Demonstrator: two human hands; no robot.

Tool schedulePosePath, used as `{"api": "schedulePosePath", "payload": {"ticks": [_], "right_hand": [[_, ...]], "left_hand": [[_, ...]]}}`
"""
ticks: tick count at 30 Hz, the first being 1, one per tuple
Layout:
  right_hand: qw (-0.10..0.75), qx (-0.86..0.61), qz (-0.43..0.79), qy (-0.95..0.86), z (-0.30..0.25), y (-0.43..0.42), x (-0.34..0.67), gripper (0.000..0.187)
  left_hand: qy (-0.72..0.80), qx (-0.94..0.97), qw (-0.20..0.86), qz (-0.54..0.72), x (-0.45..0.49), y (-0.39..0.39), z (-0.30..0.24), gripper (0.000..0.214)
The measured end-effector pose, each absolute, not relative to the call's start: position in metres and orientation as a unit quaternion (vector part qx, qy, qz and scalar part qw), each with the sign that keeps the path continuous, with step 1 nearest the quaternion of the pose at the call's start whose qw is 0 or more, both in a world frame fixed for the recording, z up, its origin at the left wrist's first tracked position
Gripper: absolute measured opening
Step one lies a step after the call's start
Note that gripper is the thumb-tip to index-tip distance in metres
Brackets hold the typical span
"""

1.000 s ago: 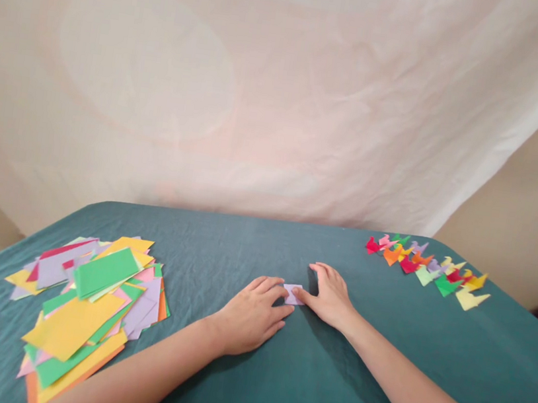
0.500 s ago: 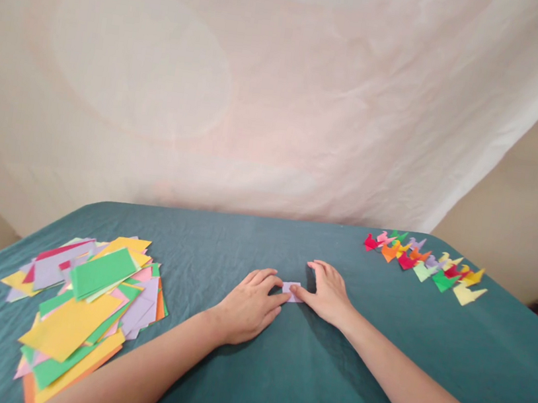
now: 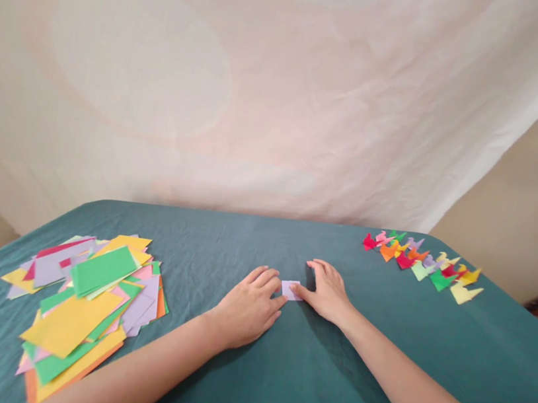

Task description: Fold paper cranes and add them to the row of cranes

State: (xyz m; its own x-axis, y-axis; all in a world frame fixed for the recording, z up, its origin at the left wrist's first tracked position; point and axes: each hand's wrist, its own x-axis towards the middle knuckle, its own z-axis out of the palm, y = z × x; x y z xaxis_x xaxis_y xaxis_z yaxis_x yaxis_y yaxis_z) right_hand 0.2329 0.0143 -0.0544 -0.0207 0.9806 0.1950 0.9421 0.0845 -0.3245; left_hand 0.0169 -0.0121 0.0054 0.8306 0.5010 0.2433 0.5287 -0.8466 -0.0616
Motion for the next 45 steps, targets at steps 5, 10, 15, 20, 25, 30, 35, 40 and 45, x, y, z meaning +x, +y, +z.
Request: {"api": "schedulePosePath", "payload": {"ticks": [5, 10, 15, 20, 25, 30, 35, 40, 45], "right_hand": [[0.183, -0.667, 0.053, -0.72, -0.055, 0.015, 0.234, 0.064], [0.189, -0.667, 0.046, -0.719, -0.056, 0.015, 0.235, 0.065], [0.19, -0.668, 0.042, -0.718, -0.056, 0.014, 0.234, 0.066], [0.195, -0.664, 0.035, -0.721, -0.058, 0.014, 0.235, 0.065], [0.204, -0.662, 0.029, -0.721, -0.059, 0.014, 0.235, 0.064], [0.216, -0.658, 0.015, -0.722, -0.059, 0.012, 0.234, 0.059], [0.219, -0.654, 0.005, -0.724, -0.057, 0.008, 0.231, 0.052], [0.231, -0.656, 0.0, -0.718, -0.057, 0.008, 0.231, 0.045], [0.263, -0.657, 0.002, -0.707, -0.057, 0.008, 0.231, 0.041]], "left_hand": [[-0.258, -0.959, 0.058, -0.105, 0.015, -0.014, 0.01, 0.022], [-0.234, -0.963, 0.018, -0.131, 0.01, -0.007, 0.007, 0.018], [-0.25, -0.947, -0.041, -0.198, 0.005, 0.001, 0.0, 0.026], [-0.26, -0.946, -0.042, -0.191, 0.009, 0.001, -0.005, 0.029], [-0.246, -0.955, -0.031, -0.163, 0.012, -0.001, -0.009, 0.031], [-0.252, -0.956, -0.021, -0.147, 0.011, 0.001, -0.009, 0.032], [-0.253, -0.957, -0.019, -0.143, 0.01, 0.002, -0.009, 0.034], [-0.242, -0.961, -0.022, -0.133, 0.01, 0.002, -0.01, 0.036], [-0.217, -0.969, -0.032, -0.114, 0.01, 0.002, -0.01, 0.042]]}}
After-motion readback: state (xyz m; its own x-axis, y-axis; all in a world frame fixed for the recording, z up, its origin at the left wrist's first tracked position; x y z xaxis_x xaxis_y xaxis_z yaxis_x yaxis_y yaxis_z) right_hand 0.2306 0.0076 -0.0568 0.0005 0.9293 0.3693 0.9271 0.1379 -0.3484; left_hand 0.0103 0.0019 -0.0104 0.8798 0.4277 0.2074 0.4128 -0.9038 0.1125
